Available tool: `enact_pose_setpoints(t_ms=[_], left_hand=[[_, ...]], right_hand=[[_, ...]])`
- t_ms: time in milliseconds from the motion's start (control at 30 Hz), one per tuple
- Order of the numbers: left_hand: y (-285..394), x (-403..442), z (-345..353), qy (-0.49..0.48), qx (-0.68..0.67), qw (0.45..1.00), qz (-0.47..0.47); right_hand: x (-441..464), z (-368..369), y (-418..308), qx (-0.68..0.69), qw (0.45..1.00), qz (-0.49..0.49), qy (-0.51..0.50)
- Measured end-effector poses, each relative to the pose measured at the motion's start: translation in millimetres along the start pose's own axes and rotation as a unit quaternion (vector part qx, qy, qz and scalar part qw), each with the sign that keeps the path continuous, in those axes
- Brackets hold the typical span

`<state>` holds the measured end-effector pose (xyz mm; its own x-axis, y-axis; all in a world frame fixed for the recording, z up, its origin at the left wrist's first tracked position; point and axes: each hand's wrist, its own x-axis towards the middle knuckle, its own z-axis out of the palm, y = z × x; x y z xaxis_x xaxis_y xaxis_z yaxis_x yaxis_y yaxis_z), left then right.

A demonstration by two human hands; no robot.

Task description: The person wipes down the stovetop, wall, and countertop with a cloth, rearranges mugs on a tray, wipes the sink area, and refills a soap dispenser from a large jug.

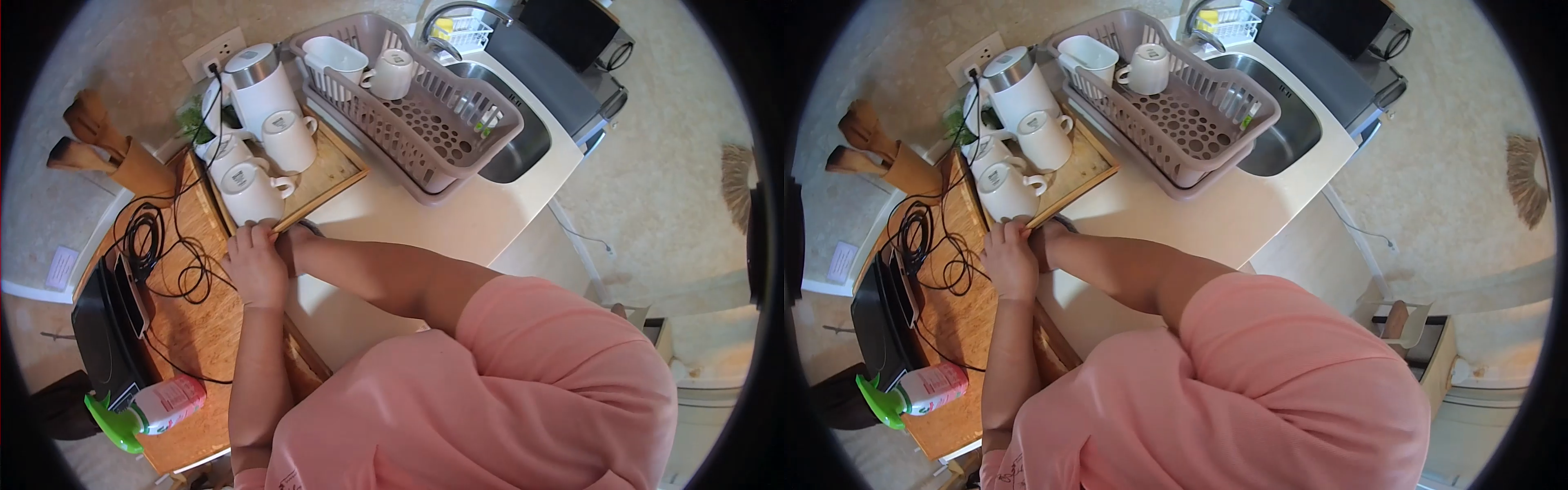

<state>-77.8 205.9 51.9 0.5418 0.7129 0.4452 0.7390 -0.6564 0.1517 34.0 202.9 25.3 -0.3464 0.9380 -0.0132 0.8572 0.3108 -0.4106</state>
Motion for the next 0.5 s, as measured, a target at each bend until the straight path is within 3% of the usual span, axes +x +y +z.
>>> enact_pose_setpoints(t_ms=[67,133,200,267,367,467,500], left_hand=[[-2,0,3,-0.002,0.003,1.000,-0.014],[-5,0,6,0.003,-0.002,1.000,-0.008],[-10,-1,13,0.028,-0.017,0.999,-0.001],[-11,-1,10,0.021,-0.016,1.000,-0.001],[-7,-2,8,0.022,-0.012,1.000,-0.004],[-7,-2,6,0.021,-0.011,1.000,-0.008],[-7,-2,6,0.010,-0.012,1.000,-0.019]], right_hand=[[14,7,18,0.008,0.998,-0.022,-0.059],[4,-1,19,-0.005,0.998,0.037,-0.059],[-11,-12,27,0.083,0.980,0.183,0.007],[-32,-11,49,0.026,0.968,0.237,0.081],[-69,-26,72,-0.005,0.950,0.308,0.050],[-103,-14,87,-0.081,0.955,0.269,0.096],[-110,-19,74,-0.043,0.959,0.258,0.108]])
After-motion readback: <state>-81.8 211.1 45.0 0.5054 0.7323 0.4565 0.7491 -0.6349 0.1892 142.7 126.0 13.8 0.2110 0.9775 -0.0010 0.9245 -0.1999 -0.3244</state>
